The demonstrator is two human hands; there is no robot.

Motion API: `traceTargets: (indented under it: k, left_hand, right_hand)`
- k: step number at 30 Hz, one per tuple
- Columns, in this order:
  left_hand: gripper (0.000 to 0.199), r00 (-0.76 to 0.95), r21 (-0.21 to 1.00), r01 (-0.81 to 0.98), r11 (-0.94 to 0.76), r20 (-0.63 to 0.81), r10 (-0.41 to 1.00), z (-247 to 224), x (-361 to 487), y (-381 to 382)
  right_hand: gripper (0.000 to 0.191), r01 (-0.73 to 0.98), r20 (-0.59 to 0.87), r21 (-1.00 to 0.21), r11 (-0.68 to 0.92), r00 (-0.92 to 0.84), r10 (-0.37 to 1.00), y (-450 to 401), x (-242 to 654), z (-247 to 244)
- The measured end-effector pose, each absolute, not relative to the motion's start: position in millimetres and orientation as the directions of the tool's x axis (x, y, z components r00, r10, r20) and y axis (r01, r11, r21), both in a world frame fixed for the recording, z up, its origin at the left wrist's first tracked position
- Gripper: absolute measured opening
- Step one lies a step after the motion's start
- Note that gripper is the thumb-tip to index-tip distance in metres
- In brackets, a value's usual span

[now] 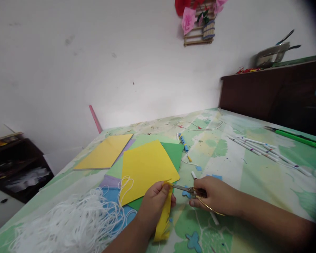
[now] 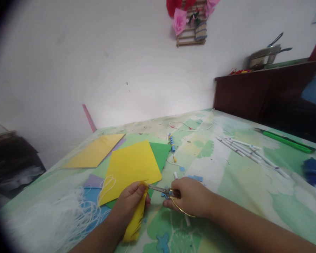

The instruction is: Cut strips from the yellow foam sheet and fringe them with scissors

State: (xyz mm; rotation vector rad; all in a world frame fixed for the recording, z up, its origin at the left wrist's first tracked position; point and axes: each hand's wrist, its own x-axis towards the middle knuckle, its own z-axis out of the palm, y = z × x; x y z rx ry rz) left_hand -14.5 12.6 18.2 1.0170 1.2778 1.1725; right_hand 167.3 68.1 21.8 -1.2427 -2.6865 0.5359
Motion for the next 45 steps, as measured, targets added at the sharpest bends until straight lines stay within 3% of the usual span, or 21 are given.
traceTargets:
  k: [8,28,45]
  left_hand:
    - [0.034,-0.017,0.982,0.076,0.173,-0.172,0.985,15.0,-16.0,11.9]
    - [0.033,-0.075,0.972,-0.042,0.231,-0.234,0.969,17.4,-13.4,11.8]
    - [0.030,-0.118,0.973,0.017,0.230,-0.227,0.967,20.4,-12.1,9.7]
  right_hand:
    - [0.036,0.721,-0.038,-0.360,0.592,-0.646,0.763,67.3,167.2,22.3]
    - [0.036,0.688,-0.030,-0.387,0.614,-0.675,0.738,69.6,167.2,19.8]
    - [0.039,0.680,-0.012,-0.368,0.634,-0.685,0.728,72.0,167.6,18.9]
